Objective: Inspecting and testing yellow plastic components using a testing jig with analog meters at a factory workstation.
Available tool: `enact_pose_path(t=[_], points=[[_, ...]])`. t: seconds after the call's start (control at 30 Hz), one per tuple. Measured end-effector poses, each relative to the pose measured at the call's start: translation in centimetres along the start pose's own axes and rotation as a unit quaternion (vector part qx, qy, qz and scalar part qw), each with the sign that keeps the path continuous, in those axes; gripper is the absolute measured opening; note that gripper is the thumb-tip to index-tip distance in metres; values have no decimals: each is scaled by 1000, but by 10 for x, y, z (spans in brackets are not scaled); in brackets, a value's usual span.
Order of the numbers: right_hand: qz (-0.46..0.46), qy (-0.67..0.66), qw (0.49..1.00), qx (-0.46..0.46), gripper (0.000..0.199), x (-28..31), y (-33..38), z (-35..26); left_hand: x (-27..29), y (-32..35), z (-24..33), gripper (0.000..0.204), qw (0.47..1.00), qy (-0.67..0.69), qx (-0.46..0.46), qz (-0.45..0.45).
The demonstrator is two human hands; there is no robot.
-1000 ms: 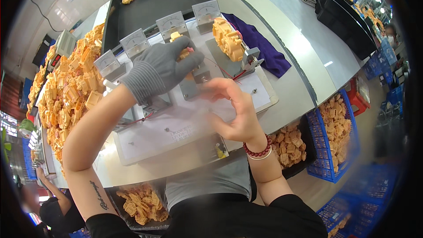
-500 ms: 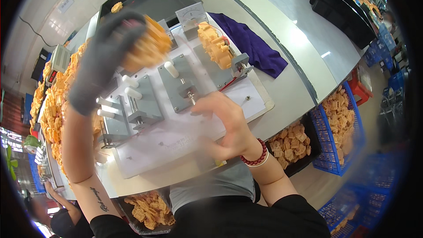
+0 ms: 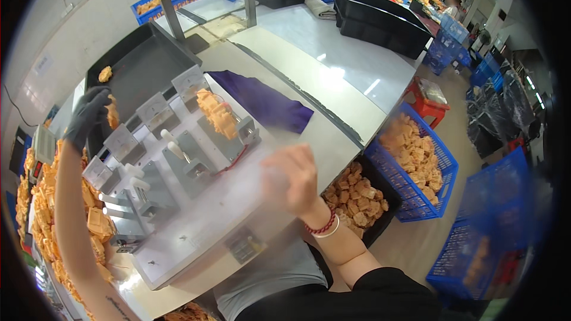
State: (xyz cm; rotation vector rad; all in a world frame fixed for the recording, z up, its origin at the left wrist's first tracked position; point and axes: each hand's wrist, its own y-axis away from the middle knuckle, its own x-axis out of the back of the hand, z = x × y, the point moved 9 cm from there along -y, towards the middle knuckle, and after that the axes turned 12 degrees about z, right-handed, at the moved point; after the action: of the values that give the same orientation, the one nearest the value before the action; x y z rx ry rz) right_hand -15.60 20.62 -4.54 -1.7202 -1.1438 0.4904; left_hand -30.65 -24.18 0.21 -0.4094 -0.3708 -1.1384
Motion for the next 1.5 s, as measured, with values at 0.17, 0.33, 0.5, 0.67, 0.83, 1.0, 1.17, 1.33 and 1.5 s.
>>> enact_pose_path(t=[0.17, 0.33, 0.5, 0.67, 0.83, 1.0, 1.17, 1.33, 1.5], points=[[-62, -4, 997, -41, 10, -11, 7, 40, -11, 203, 125, 25, 923, -190, -306, 136], [-46, -55, 996, -61, 10, -25, 5, 40, -19, 364, 95, 21, 809, -312, -483, 119], [-39, -38, 994, -94, 10, -18, 10, 47, -7, 373, 42, 24, 862, -244, -378, 235], [-40, -58, 994, -80, 10, -22, 7, 42, 4, 368, -11, 33, 907, -101, -162, 376], [-39, -61, 994, -79, 9, -20, 11, 44, -8, 352, -10, 34, 913, -136, -197, 330], [-68, -57, 993, -80, 8, -23, 11, 47, -3, 353, -26, 35, 929, -51, -118, 347], [-104, -60, 987, -108, 6, -21, 9, 49, -7, 350, -29, 26, 932, -45, -82, 349], [-154, -61, 971, -170, 6, -29, 8, 55, -4, 351, -34, 21, 933, -25, -54, 354], [-184, -46, 964, -184, 5, -33, 3, 53, 2, 354, -58, 21, 950, -103, -42, 292]])
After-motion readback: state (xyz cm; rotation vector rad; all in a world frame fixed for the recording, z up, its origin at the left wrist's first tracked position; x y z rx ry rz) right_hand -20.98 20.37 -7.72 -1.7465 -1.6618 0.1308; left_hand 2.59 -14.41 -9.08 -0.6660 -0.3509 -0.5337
